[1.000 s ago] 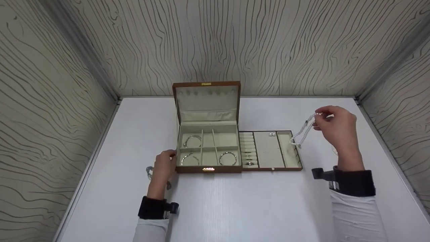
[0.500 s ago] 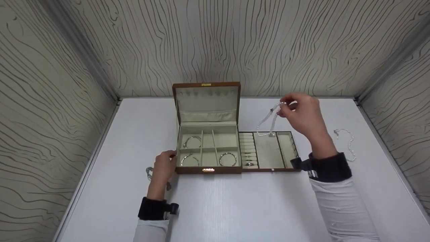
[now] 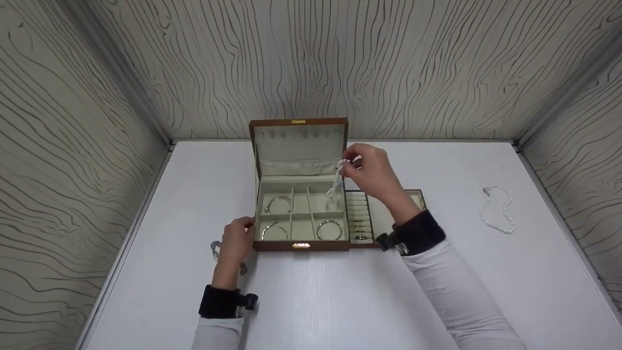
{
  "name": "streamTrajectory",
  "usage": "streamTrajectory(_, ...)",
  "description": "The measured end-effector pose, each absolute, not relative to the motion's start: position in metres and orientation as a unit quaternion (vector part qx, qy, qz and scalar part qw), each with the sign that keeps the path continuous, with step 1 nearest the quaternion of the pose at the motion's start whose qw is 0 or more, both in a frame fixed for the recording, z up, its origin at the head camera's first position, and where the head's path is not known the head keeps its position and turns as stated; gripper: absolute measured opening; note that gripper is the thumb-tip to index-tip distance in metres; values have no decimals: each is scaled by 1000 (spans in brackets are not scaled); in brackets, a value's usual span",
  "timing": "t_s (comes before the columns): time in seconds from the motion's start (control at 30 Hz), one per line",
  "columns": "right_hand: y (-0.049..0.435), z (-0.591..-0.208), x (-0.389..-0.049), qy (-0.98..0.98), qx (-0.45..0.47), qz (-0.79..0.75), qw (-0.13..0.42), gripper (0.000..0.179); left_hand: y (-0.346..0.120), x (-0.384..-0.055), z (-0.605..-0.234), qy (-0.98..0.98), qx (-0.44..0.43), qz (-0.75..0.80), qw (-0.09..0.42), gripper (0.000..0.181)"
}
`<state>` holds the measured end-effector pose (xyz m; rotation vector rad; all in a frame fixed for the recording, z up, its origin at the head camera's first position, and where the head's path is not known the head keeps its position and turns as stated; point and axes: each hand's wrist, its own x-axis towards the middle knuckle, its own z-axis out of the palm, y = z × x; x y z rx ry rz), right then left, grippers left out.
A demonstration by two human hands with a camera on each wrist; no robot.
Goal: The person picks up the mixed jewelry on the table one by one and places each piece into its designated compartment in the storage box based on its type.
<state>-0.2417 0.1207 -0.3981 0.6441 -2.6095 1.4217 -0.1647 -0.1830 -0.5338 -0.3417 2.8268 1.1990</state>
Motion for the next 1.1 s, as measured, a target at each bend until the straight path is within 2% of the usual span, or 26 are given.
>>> streamTrajectory(0.27, 99, -434, -253, -855, 223, 467, 25, 10, -186, -164, -536, 913, -102, 395, 12, 28)
streamTrajectory(0.63, 100, -471, -258, -858, 205, 471, -4, 7, -190, -165, -538, 890, -119, 440, 25, 30)
streamTrajectory(0.93, 103, -497, -258, -900, 223, 371, -51, 10, -191, -166, -538, 877, -130, 461, 37, 31)
streamTrajectory(1.1, 99, -511, -259, -905, 249, 342, -53, 13, -191, -166, -536, 879, -125, 459, 39, 31)
